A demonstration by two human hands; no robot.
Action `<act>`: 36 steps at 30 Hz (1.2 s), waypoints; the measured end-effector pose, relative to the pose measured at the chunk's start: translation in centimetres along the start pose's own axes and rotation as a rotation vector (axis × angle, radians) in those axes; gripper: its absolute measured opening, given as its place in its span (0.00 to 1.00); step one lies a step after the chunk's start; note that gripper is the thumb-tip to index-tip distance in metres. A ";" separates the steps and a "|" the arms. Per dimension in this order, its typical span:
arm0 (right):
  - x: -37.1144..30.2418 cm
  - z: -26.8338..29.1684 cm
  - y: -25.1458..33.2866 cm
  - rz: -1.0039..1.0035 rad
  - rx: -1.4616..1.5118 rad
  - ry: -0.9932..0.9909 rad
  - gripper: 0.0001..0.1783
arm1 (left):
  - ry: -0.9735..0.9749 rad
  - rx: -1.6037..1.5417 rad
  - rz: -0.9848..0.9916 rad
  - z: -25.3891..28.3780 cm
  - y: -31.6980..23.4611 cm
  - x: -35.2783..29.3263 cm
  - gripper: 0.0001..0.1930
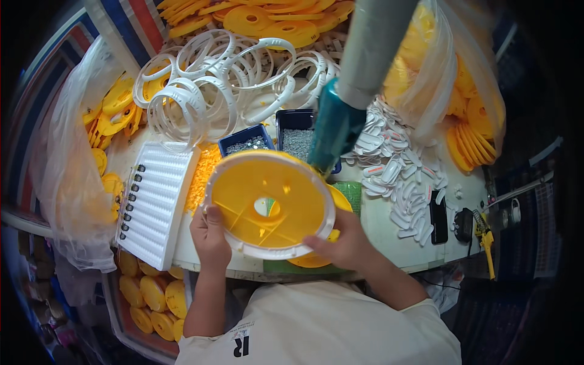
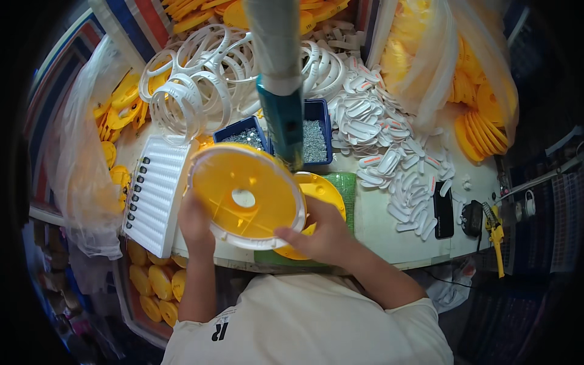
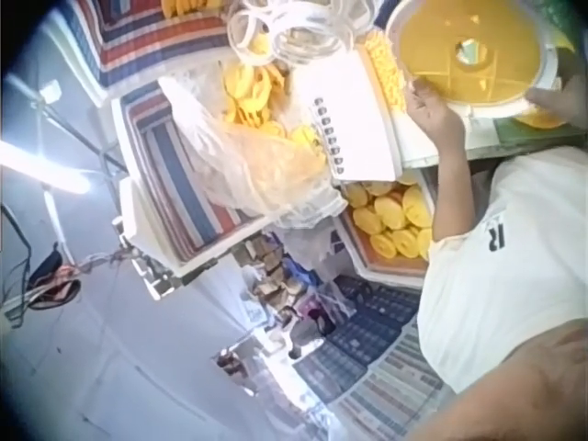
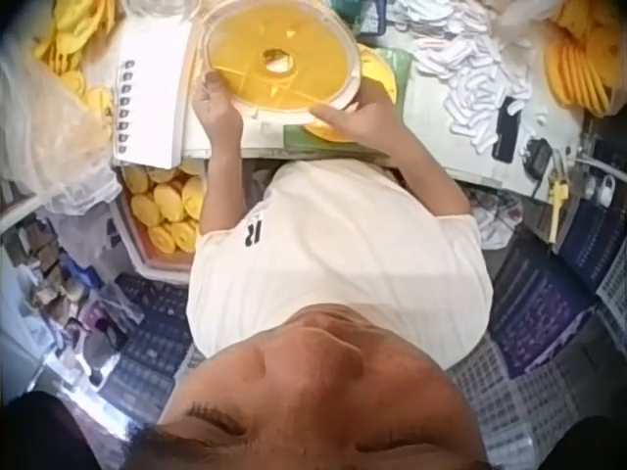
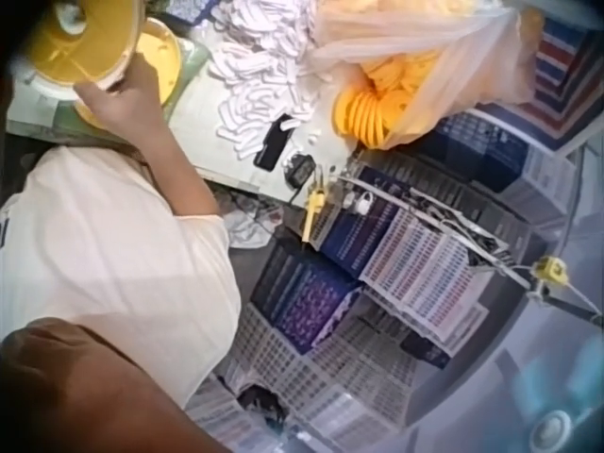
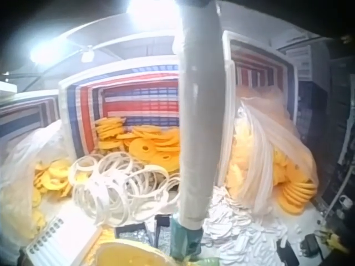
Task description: Assemble yellow plastic toy components by inserting metal pins and using a pneumatic tool.
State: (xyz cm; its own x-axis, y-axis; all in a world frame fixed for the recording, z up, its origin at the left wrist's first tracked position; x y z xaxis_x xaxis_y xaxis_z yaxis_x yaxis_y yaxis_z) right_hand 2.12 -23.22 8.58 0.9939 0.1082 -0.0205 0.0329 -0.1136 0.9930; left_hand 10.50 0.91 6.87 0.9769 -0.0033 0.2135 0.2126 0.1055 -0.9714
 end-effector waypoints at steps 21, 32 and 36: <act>0.0 -1.1 -6.0 -0.309 1.235 0.027 0.12 | 0.205 -0.087 0.105 -4.9 1.4 -3.3 0.19; -0.9 1.9 1.4 0.366 -0.830 0.050 0.11 | 0.312 0.412 0.130 -3.9 4.8 -4.0 0.16; -0.5 2.1 -0.3 0.357 -0.936 0.020 0.16 | 0.337 0.449 0.152 -4.1 5.1 -4.4 0.18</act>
State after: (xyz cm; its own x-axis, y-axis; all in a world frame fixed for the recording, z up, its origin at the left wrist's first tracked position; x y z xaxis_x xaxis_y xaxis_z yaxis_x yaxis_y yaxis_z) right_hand 1.85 -25.36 8.03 0.9274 0.2364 0.2900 -0.3711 0.6793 0.6332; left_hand 7.32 -2.58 0.58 0.9638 -0.2633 -0.0411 0.1122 0.5407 -0.8337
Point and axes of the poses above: each hand's wrist, its own x-axis towards the middle knuckle, its own z-axis out of the back of the hand, y = z × x, the point moved 6 cm from there along x, towards the middle knuckle, and after that the axes turned 11 degrees about x, right-handed, at the moved point
